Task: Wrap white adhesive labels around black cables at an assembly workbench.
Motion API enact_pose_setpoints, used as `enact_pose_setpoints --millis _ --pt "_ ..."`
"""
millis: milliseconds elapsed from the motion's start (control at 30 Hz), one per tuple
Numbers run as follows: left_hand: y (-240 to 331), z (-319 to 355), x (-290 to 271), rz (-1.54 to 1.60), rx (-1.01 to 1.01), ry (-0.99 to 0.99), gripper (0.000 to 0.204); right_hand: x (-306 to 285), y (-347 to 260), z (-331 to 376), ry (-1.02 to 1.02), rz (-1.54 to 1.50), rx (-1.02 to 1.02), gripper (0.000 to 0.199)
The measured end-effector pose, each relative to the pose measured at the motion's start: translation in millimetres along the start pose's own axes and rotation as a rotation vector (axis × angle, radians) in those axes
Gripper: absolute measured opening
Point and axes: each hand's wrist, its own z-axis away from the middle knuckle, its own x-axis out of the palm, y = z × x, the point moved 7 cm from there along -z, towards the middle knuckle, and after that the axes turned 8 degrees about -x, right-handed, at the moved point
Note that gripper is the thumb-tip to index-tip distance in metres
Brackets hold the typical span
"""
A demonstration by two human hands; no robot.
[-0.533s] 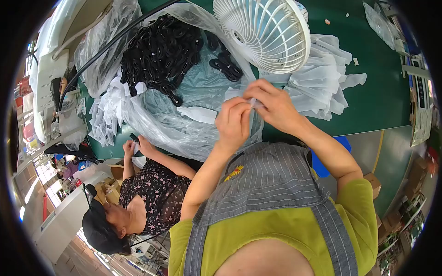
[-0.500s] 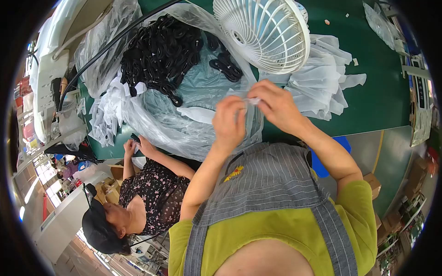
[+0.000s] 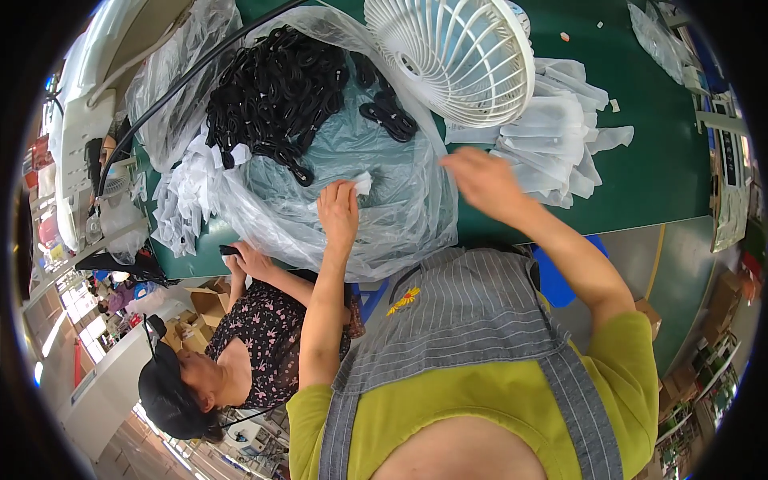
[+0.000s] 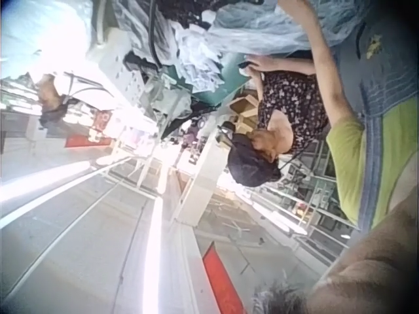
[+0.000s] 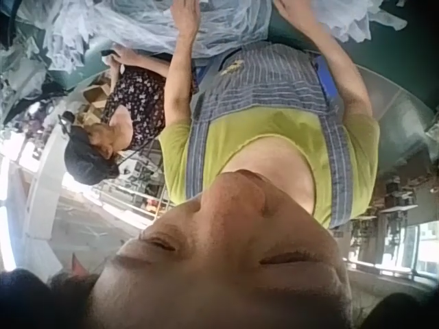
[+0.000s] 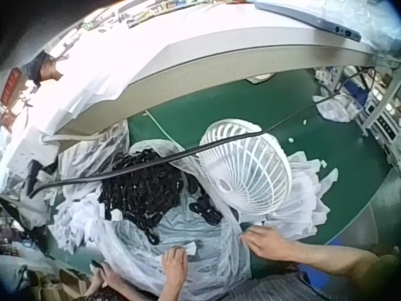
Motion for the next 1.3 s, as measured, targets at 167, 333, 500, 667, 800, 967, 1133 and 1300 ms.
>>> enact_pose_setpoints --millis 167,333,500,667,800,967,1133,1300 --pt "40 -12 10 0.080 -0.061 0.095 0.024 79 35 -92 0.172 0.036 0.006 0.032" --pt "39 9 33 0.150 -0.092 -0.047 0.028 105 82 -112 -0.048 0.113 0.405 0.037" --pt "52 -13 46 0.215 -0.064 -0.041 0.025 95 98 -107 -0.034 -0.027 0.566 0.042" --pt "30 -11 74 0.092 -0.157 -0.099 0.016 53 43 -83 0.107 -0.035 0.369 0.037" --pt "34 -10 58 0.269 -0.198 -0.071 0.012 43 20 -46 -0.056 -0.016 0.159 0.032" --pt "37 -10 49 0.379 -0.264 -0.074 0.012 46 14 -26 -0.113 0.090 0.096 0.033" --pt "37 -10 61 0.173 -0.151 -0.044 0.013 49 8 -29 -0.051 0.168 0.035 0.034" --pt "39 -5 53 0.330 -0.204 -0.016 0.009 56 11 -29 -0.070 0.168 -0.018 0.031"
